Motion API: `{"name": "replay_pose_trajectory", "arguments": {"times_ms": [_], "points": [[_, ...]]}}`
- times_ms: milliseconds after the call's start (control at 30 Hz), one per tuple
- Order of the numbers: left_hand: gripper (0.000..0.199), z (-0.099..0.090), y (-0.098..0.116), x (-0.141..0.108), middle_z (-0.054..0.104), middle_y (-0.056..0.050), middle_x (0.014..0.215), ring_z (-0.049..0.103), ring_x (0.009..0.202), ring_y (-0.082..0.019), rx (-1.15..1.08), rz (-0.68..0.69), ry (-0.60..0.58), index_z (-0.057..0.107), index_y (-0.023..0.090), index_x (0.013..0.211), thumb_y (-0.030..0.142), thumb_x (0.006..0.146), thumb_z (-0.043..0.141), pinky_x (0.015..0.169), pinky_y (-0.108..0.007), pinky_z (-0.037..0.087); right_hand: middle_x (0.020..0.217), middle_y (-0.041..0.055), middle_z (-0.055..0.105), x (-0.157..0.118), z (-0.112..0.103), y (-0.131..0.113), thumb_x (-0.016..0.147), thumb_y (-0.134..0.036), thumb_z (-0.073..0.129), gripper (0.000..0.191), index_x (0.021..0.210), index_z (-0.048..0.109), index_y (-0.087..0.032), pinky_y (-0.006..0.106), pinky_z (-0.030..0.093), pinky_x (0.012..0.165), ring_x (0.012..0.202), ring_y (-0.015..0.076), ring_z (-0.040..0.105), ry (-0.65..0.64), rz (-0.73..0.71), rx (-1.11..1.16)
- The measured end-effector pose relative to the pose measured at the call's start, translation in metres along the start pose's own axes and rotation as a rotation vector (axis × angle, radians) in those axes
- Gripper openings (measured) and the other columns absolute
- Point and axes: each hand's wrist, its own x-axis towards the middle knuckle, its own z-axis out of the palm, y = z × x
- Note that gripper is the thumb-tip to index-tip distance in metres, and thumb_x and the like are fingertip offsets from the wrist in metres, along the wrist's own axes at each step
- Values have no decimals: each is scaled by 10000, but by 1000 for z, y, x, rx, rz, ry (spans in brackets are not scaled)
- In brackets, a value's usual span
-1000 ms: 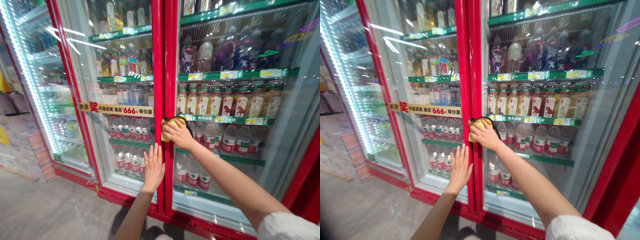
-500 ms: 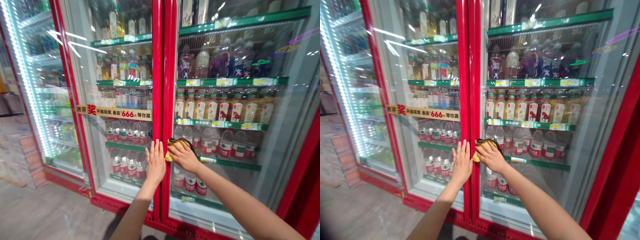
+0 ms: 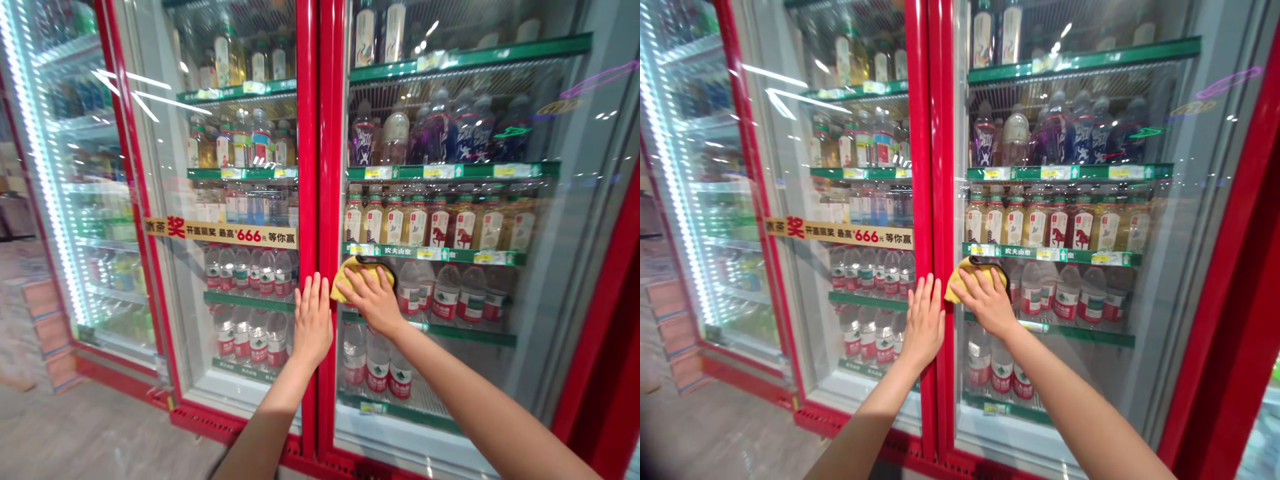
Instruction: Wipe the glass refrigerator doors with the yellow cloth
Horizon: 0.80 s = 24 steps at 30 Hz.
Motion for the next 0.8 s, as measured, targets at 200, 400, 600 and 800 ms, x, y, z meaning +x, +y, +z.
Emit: {"name": "replay_pose_trajectory", "arguments": {"times_ms": [200,400,600,800], "points": [[753,-1,10,25,218,-154,1675,136,1567,-288,11,-1,68,44,178,1623,118,956,389,1249,-590,223,1544,10,515,21,-7,22,982,-255,563,475,1447,504,-329,564,205,1245,1414,251,457,-71,-186,8],[749,4,25,43,201,-147,1680,138,1567,-286,-30,-6,98,47,175,1622,155,964,402,1255,-573,223,1538,39,519,19,-38,58,987,-248,548,454,1432,534,-336,602,152,1239,1419,303,449,95,169,-112],[789,12,31,34,177,-136,1686,128,1568,-283,-56,39,86,28,188,1623,123,938,415,1258,-565,223,1496,26,568,-60,-20,23,951,-245,591,495,1429,535,-361,564,211,1239,1332,271,534,-29,-29,-61],[784,10,43,58,164,-124,1691,111,1570,-269,-55,52,120,-24,197,1620,88,946,363,1260,-544,241,1518,23,544,-3,-31,55,965,-206,552,500,1445,514,-339,554,128,1260,1397,262,477,35,49,-83]]}}
